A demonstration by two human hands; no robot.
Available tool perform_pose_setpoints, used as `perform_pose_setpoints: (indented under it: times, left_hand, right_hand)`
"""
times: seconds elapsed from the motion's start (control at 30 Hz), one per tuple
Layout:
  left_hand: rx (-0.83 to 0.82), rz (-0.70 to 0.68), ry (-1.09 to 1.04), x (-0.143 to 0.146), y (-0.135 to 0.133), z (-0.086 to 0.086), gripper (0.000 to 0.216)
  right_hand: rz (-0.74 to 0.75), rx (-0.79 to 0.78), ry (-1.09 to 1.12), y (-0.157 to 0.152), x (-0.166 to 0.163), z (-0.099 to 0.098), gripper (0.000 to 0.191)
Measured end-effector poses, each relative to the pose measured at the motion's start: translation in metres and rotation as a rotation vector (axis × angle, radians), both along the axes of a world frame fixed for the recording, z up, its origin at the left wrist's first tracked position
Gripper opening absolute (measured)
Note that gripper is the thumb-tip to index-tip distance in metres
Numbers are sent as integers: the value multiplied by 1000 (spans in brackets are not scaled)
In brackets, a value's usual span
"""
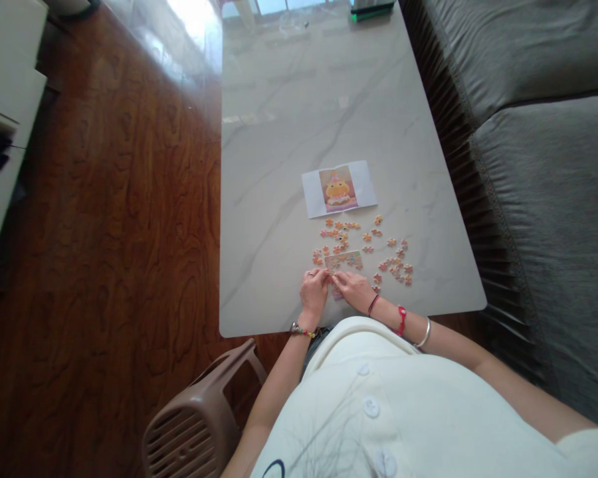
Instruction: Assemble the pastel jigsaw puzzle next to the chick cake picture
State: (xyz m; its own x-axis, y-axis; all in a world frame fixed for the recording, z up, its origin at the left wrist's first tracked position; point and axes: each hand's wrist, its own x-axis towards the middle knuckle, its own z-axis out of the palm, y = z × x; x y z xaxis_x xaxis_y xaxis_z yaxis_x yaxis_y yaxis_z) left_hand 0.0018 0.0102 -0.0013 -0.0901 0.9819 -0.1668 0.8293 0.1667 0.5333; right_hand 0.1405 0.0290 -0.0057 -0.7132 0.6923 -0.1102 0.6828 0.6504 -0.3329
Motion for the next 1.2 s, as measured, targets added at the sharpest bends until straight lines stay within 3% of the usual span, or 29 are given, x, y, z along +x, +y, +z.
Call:
perform_pose_setpoints:
  times: [0.2,0.6,1.2]
  left_hand:
    - [43,-27,10,0,0,-1,13]
    - [105,-119,-82,-7,-1,-1,14]
    - [109,-13,-83,1,-7,0,14]
  right_hand:
    - [-33,-30,130,10,12,5,25]
    - [-2,26,202,-11,14,-16,21]
    - [12,35,233,-11,14,-18,22]
